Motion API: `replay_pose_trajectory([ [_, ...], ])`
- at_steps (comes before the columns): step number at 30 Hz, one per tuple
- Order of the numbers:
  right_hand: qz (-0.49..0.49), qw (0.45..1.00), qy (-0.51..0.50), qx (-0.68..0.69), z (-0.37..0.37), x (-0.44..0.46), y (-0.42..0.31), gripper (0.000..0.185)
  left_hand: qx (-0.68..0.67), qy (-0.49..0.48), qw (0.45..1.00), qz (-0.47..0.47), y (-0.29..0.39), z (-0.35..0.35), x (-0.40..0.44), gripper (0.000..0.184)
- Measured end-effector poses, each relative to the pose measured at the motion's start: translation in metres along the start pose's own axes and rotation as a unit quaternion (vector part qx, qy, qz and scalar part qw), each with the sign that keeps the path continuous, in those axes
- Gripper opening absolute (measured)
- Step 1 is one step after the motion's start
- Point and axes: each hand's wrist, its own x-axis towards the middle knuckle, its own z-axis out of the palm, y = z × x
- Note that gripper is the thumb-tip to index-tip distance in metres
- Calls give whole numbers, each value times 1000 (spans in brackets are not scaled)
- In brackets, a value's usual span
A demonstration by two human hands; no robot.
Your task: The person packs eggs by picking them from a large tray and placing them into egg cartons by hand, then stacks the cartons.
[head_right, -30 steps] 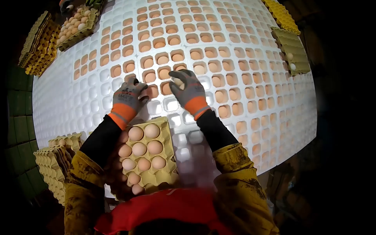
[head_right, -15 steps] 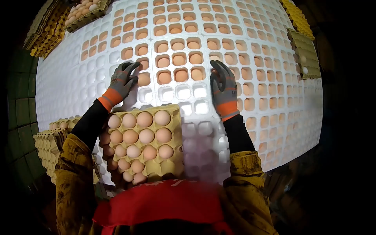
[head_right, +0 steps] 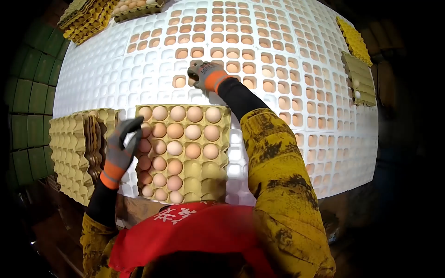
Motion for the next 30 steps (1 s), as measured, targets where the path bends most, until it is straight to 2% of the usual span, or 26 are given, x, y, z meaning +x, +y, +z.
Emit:
replay_pose_trajectory([
  [1,-7,1000,13,12,-9,-5,-2,38,88,-1,994,63,1,-2,-16,35],
  [2,11,999,12,38,-7,-10,0,33,84,6,994,72,0,4,-29,39],
  [4,16,980,67,188,-16,-40,2,29,159,-8,973,167,2,13,-38,45],
  [5,36,946,133,293,-20,-57,1,27,159,-13,967,199,1,21,-37,54],
  [6,56,897,195,393,-26,-77,-4,26,203,-26,957,207,-1,31,-33,51],
  [8,75,920,224,313,-60,-135,-40,25,257,-112,941,189,1,46,-24,41],
  [9,85,908,179,368,-61,-166,-57,25,308,-96,922,214,-10,59,-21,32],
  [10,95,891,135,423,-60,-194,-75,27,324,-111,917,202,-9,62,-19,31],
  [12,61,968,62,235,-62,-227,-118,31,361,-142,904,178,-5,68,-13,29],
  [13,42,989,72,119,-51,-233,-128,34,370,-129,898,198,-9,69,-13,30],
  [14,25,996,81,1,-35,-237,-134,37,314,-112,917,218,-12,66,-13,31],
  [16,49,990,119,57,-19,-240,-136,43,198,-78,944,252,-17,57,-14,34],
  [17,63,982,142,104,-16,-241,-136,43,152,-66,966,197,-17,53,-17,36],
  [18,79,971,166,153,-15,-243,-137,43,-43,-47,995,80,-14,50,-25,32],
  [19,175,889,157,393,-19,-252,-141,43,-200,-61,978,1,-19,43,-26,33],
  [20,195,790,148,562,-15,-260,-131,42,-350,-72,931,-78,-27,35,-24,34],
  [21,191,690,188,673,-20,-263,-132,43,-458,-55,876,-141,-24,32,-19,32],
  [22,182,573,220,768,-23,-267,-135,43,-606,-33,786,-115,-9,37,-23,30],
  [23,147,559,214,787,-17,-268,-127,45,-495,-29,867,-57,-9,45,-24,29],
  [24,118,584,209,775,-18,-265,-124,42,-373,-25,928,4,-14,54,-22,28],
  [26,236,762,138,587,-38,-243,-132,42,-205,-113,972,19,14,68,-19,26],
  [27,157,918,216,292,-30,-231,-134,44,23,-83,982,165,24,82,-21,28],
  [28,163,957,215,109,-24,-222,-138,49,248,-48,921,297,27,94,-23,30],
  [30,218,965,143,-19,-15,-206,-139,50,353,-121,891,258,20,117,-17,37],
])
